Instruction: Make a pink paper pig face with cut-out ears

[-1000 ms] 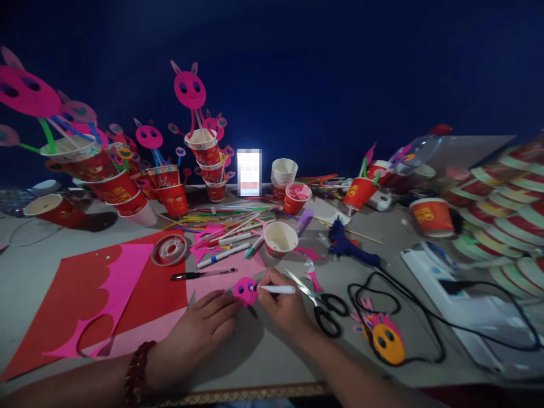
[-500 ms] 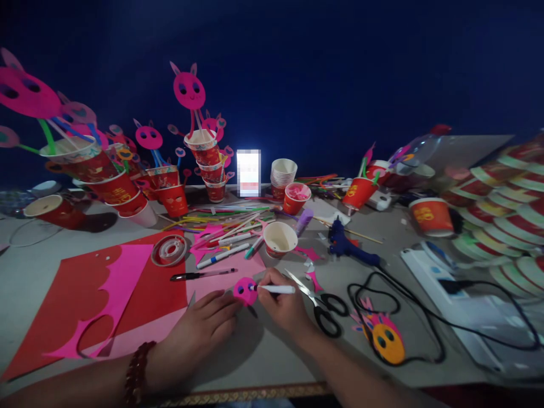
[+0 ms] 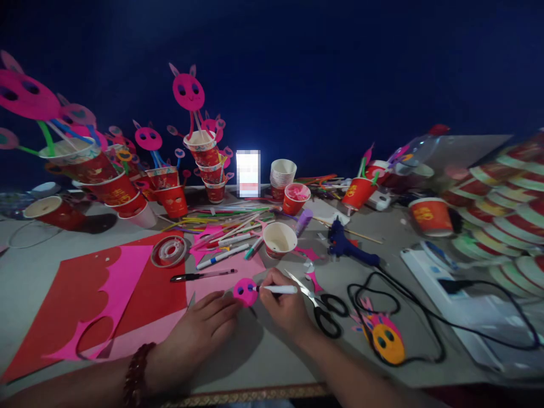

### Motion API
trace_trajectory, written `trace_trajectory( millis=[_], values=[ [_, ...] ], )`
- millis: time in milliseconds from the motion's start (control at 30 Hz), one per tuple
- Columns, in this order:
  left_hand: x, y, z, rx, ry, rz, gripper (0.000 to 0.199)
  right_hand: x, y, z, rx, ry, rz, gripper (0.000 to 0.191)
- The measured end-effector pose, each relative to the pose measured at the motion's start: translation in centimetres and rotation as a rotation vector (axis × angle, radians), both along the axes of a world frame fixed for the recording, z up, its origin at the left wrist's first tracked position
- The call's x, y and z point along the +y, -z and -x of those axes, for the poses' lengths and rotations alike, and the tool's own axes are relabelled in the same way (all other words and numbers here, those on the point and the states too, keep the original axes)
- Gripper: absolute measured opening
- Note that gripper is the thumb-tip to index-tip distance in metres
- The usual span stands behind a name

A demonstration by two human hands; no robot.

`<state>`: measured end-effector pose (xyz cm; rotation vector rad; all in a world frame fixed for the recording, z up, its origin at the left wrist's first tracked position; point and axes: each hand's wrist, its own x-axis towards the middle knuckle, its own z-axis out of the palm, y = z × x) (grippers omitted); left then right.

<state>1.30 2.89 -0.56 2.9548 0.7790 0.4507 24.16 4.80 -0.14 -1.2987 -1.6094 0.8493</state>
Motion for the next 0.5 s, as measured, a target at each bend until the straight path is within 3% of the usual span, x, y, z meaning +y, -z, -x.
trace_trajectory(
  millis=[500],
  values=[
    [-0.03,0.14,0.06,-0.002,0.000,0.009,0.008,-0.08,0.41,-0.01,0.071,0.028,0.012,0.017]
  ],
)
